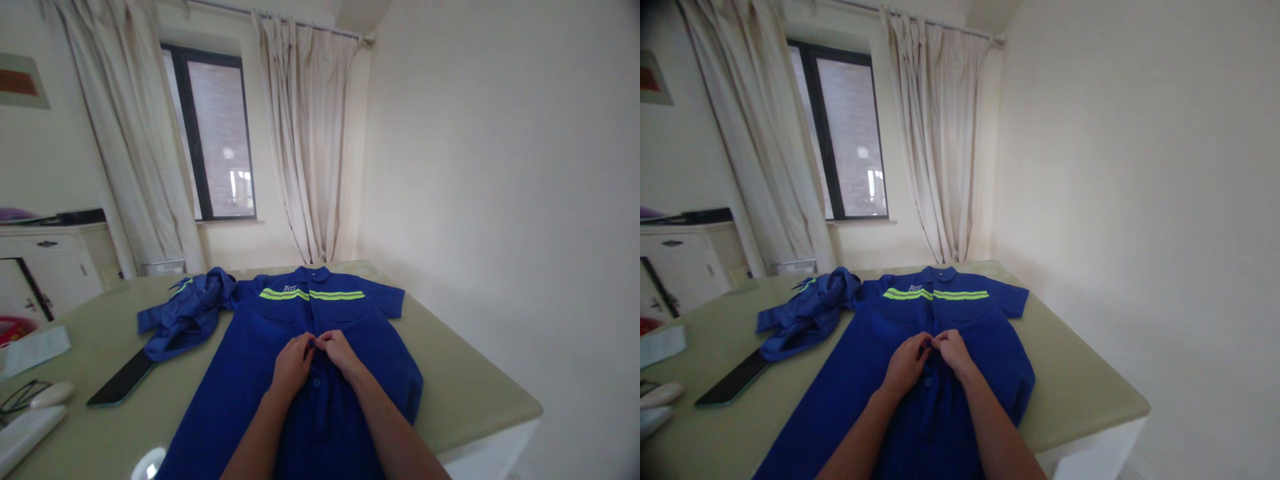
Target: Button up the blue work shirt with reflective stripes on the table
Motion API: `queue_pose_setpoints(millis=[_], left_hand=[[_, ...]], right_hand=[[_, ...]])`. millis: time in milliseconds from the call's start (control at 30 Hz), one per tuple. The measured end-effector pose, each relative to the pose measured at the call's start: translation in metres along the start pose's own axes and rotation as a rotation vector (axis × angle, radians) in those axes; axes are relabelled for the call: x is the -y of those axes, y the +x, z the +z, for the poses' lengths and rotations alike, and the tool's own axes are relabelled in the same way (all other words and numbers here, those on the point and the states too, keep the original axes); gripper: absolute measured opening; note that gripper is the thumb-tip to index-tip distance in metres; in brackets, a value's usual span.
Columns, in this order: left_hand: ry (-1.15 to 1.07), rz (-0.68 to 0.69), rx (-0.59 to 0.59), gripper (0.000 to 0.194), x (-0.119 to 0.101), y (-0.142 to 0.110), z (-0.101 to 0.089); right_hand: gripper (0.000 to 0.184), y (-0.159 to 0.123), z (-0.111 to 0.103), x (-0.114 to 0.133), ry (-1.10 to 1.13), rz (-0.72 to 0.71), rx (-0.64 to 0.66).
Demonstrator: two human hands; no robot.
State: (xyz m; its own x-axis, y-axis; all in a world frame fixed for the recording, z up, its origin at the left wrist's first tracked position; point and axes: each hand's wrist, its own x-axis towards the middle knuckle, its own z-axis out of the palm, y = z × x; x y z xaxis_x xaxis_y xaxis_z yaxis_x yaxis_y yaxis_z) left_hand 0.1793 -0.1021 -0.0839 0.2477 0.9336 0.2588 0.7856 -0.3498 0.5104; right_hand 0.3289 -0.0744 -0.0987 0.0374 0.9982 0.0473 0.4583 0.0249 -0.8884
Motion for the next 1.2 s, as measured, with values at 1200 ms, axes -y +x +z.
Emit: queue_pose_setpoints(millis=[1200], left_hand=[[0.151,0.061,-0.035,0.015,0.011,0.009,0.009]], right_hand=[[0.019,-0.021,-0.002,0.013,-0.279,-0.158,-0.187]])
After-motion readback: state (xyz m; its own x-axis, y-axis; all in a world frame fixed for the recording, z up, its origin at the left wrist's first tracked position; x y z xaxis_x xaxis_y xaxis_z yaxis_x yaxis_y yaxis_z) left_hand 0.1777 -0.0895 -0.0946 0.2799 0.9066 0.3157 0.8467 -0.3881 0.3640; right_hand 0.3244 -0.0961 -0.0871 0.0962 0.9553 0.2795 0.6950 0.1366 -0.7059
